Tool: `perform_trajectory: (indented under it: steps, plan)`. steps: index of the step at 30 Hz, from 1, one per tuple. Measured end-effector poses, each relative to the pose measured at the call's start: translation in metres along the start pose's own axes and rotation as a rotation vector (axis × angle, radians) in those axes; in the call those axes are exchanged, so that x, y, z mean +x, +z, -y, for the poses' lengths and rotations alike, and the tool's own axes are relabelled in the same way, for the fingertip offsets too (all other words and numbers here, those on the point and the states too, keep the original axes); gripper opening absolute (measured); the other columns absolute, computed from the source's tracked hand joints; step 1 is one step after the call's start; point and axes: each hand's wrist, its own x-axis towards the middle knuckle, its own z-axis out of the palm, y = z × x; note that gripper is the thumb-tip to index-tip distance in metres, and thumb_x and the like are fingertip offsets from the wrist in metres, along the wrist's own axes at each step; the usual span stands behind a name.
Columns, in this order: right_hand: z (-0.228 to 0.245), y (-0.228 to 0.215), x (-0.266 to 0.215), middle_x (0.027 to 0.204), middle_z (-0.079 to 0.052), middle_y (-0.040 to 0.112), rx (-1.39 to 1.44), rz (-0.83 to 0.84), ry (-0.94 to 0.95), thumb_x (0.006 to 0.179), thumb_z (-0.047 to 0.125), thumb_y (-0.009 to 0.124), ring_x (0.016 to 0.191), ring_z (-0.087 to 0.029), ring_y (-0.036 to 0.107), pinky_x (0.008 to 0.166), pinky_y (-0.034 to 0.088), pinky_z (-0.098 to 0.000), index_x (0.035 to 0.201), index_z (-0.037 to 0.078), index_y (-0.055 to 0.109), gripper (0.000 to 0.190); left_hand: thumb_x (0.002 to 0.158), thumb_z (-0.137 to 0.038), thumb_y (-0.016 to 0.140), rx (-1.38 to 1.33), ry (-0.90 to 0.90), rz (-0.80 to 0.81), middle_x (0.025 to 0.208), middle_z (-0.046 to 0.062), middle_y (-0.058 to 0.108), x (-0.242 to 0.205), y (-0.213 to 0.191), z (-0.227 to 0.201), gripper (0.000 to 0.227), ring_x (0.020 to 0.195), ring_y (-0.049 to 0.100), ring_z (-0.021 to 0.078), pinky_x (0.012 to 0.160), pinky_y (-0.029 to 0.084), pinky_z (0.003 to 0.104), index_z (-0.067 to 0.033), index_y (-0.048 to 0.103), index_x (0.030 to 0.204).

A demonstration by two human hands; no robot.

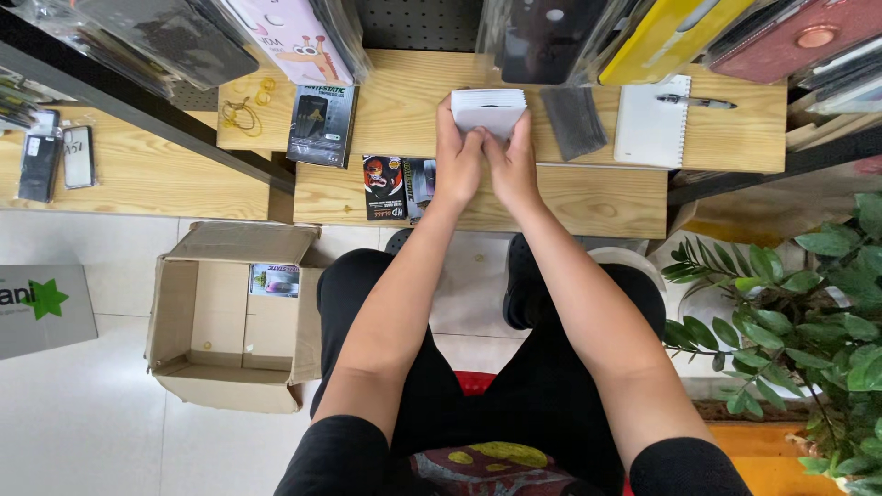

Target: The person wipes a phone screen protector box with a cloth, handles several screen protectors, and writes in a notebook with a pen while sitting in a shop.

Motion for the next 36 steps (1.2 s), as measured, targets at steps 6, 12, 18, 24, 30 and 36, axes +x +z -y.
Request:
perform_trajectory:
  steps: [6, 12, 18, 24, 30, 36]
  plan:
    - [0.017, 0.002, -0.001, 0.128, -0.007, 0.066, -0.021, -0.001, 0.291, 0.096, 0.031, 0.056, 0.111, -0.02, 0.065, 0.094, 0.05, -0.0342, 0.145, 0.015, 0.035, 0.055, 0.083, -0.005, 0.057, -0.108, -0.114, -0.05, 0.128, 0.012, 0.056, -0.001, 0.006, -0.016, 0.06, 0.118, 0.054, 0.0224, 0.101, 0.044, 0.033, -0.0072, 0.041, 0.141]
    - [-0.017, 0.006, -0.001, 0.142, -0.013, 0.061, -0.056, 0.0, 0.263, 0.095, 0.03, 0.055, 0.123, -0.024, 0.062, 0.103, 0.047, -0.034, 0.154, 0.012, 0.025, 0.069, 0.078, -0.009, 0.061, -0.029, -0.086, -0.025, 0.124, 0.01, 0.059, 0.001, 0.002, -0.018, 0.06, 0.113, 0.056, 0.0219, 0.098, 0.044, 0.033, -0.0087, 0.044, 0.136]
    - [-0.03, 0.006, -0.016, 0.16, -0.03, 0.034, 0.009, 0.036, 0.12, 0.106, 0.014, 0.054, 0.151, -0.041, 0.035, 0.126, 0.025, -0.0572, 0.163, 0.005, 0.012, 0.072, 0.09, -0.012, 0.066, -0.013, -0.106, 0.018, 0.117, 0.012, 0.051, -0.001, -0.002, 0.004, 0.052, 0.117, 0.052, 0.0302, 0.104, 0.04, 0.048, -0.0173, 0.045, 0.137]
    - [-0.002, -0.003, -0.013, 0.143, -0.023, 0.054, -0.009, 0.061, 0.068, 0.105, 0.012, 0.059, 0.135, -0.035, 0.055, 0.114, 0.04, -0.0579, 0.157, 0.009, 0.029, 0.061, 0.093, -0.013, 0.062, 0.032, -0.097, 0.03, 0.11, 0.011, 0.049, -0.001, -0.006, 0.004, 0.039, 0.11, 0.052, 0.0292, 0.099, 0.041, 0.045, -0.0141, 0.048, 0.129]
    - [0.069, -0.014, -0.018, 0.097, -0.016, 0.074, -0.015, 0.164, 0.029, 0.088, 0.008, 0.081, 0.098, -0.022, 0.071, 0.082, 0.056, -0.0452, 0.112, 0.007, 0.062, 0.031, 0.095, -0.033, 0.056, 0.052, -0.329, 0.067, 0.115, 0.021, 0.063, -0.008, -0.039, -0.016, 0.037, 0.122, 0.059, 0.0412, 0.106, 0.04, 0.052, -0.0159, 0.053, 0.128]
    - [0.095, -0.026, -0.031, 0.091, -0.008, 0.071, 0.243, 0.211, 0.1, 0.086, 0.012, 0.084, 0.09, -0.015, 0.066, 0.077, 0.058, -0.0388, 0.109, 0.009, 0.06, 0.033, 0.098, -0.043, 0.073, 0.671, -0.048, -0.287, 0.116, 0.022, 0.063, 0.024, -0.138, -0.063, 0.042, 0.119, 0.061, 0.0461, 0.104, 0.045, 0.057, -0.0126, 0.065, 0.126]
